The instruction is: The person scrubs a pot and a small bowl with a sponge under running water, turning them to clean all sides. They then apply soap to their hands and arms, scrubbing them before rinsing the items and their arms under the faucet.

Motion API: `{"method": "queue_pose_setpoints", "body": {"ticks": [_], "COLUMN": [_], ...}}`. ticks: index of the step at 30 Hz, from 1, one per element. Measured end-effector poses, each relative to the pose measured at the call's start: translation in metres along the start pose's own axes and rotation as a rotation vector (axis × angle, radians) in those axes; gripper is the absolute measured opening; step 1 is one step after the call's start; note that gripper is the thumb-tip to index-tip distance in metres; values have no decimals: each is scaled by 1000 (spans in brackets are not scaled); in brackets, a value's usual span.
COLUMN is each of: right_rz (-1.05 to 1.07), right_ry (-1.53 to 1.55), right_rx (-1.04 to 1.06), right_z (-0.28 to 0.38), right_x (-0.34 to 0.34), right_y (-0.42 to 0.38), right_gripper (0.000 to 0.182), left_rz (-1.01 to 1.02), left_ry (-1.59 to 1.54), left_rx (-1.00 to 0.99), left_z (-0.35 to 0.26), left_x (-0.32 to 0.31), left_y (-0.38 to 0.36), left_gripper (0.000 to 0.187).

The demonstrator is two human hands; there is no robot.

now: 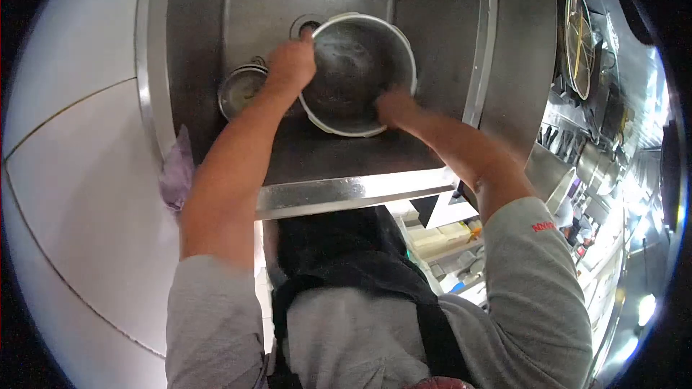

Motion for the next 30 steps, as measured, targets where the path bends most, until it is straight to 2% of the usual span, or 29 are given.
{"method": "queue_pose_setpoints", "body": {"ticks": [1, 2, 3, 5, 6, 8, 10, 11, 13, 14, 16, 17, 18, 19, 20, 21, 22, 24, 25, 27, 28, 29, 30], "right_rz": [4, 5, 146, -28, -39, -256, 154, 161, 242, 276, 291, 89, -152, -351, -516, -651, -739, -853, -851, -685, -591, -510, -431], "right_ry": [-224, -450, -396, 152, 149, 595, -253, -261, -423, -495, -578, -190, 57, 227, 429, 658, 797, 643, 495, 216, 105, 57, 171], "right_rx": [-53, -97, -159, -213, -209, -92, 5, 2, -110, -165, -223, -173, -130, -162, -271, -375, -409, -354, -267, -61, -24, -13, 25], "right_z": [-20, -34, -1, 33, 48, 72, 3, -5, -16, -16, -18, 0, 22, 24, 4, -18, -29, 0, 27, 51, 28, -7, -43], "right_x": [-4, -7, -13, -62, -44, -6, -10, -1, 25, 37, 40, 23, 19, 43, 70, 101, 118, 108, 86, 41, 38, 57, 96], "right_y": [2, 1, 4, 62, 54, 38, 13, 12, 1, -2, 24, 68, 93, 108, 120, 121, 122, 122, 111, 62, 38, 24, 14], "right_gripper": [38, 37, 40, 35, 35, 34, 35, 35, 35, 35, 35, 39, 38, 38, 38, 38, 38, 38, 38, 38, 38, 38, 38], "left_rz": [13, -140, -299, -239, -175, -133, -127, -128, -409, -403, 146, -30, -41, 7, 69, -82, -90, -106, -114, -113, -103, -58, -13], "left_ry": [-16, -232, -440, -528, -617, -595, -501, -511, -814, -815, -1074, -994, -997, -1084, -1172, -819, -819, -799, -799, -788, -795, -818, -836], "left_rx": [-2, 118, 238, 222, 206, 193, 59, 63, 3, 14, 194, 17, 27, 19, 12, -204, -199, -264, -266, -261, -271, -184, -95], "left_z": [-2, 8, 20, 28, 27, 30, 23, 17, 7, 7, -1, -3, -1, -2, -4, -5, 0, -3, -4, -6, -11, -9, -6], "left_x": [-7, -4, 1, -37, -41, -38, -31, -34, -26, -19, -22, -23, -19, -18, -23, -20, -26, -25, -23, -31, -33, -32, -30], "left_y": [-10, -26, -39, -43, -42, -23, 9, 25, 39, 37, 45, 48, 50, 52, 48, 55, 57, 60, 65, 68, 66, 68, 68], "left_gripper": [48, 48, 49, 51, 54, 56, 56, 56, 56, 56, 65, 59, 59, 55, 51, 47, 47, 46, 46, 47, 47, 48, 49]}}
Point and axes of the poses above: each hand's wrist, its own y-axis towards the middle knuckle, its own x-axis out of the back of the hand, z = x × y, the point moved 7 cm from there along y, towards the middle knuckle, and after that the axes turned 3 degrees about x, right-handed, at the moved point
